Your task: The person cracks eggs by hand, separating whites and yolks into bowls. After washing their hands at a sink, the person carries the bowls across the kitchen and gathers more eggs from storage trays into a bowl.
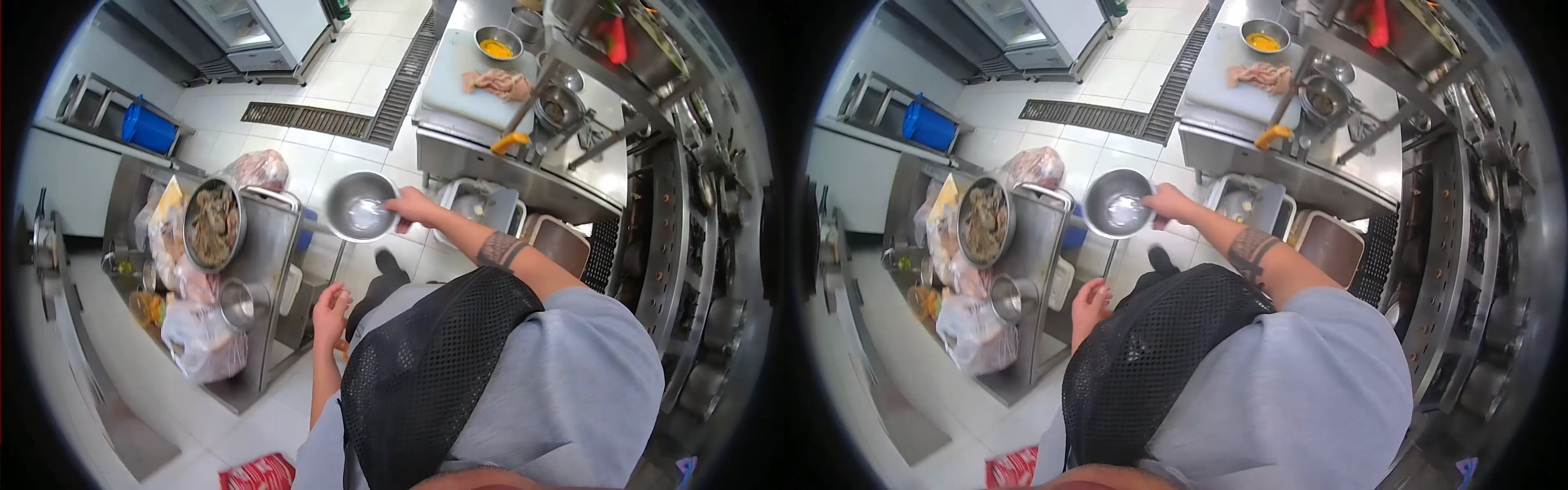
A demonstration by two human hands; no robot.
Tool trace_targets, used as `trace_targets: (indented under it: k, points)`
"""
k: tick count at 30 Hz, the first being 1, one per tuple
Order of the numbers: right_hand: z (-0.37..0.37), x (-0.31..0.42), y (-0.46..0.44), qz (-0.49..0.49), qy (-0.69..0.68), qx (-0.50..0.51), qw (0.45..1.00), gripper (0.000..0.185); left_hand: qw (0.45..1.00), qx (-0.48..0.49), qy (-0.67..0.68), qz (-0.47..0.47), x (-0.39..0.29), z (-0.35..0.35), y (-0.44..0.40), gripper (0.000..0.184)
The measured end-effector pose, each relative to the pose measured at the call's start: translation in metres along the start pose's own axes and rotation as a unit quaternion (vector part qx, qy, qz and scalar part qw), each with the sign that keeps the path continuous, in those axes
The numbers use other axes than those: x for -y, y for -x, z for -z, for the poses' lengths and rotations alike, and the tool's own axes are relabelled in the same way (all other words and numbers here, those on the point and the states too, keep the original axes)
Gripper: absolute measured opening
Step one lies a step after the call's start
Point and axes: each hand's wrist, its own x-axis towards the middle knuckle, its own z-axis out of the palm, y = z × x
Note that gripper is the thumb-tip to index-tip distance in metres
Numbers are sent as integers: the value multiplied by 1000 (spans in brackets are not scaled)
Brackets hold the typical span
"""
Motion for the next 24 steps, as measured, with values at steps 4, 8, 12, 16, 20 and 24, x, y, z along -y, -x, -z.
trace_targets:
  k: [4,8,12,16,20,24]
  points:
    - [-6,80,-83,39,27,18,999,34,995,21,47,-89,-50,14,-109,44]
    - [22,127,-141,8,23,-18,1000,35,984,40,80,-156,-141,-4,-225,40]
    - [56,186,-152,27,50,-76,995,38,986,89,67,-124,-236,-22,-341,24]
    - [124,209,-186,60,-187,-151,969,53,987,135,31,-83,-314,-53,-431,18]
    - [256,191,-234,180,-474,-419,753,52,985,155,-1,-75,-366,-74,-518,17]
    - [367,146,-252,233,-612,-514,555,44,984,174,-12,-32,-403,-93,-581,16]
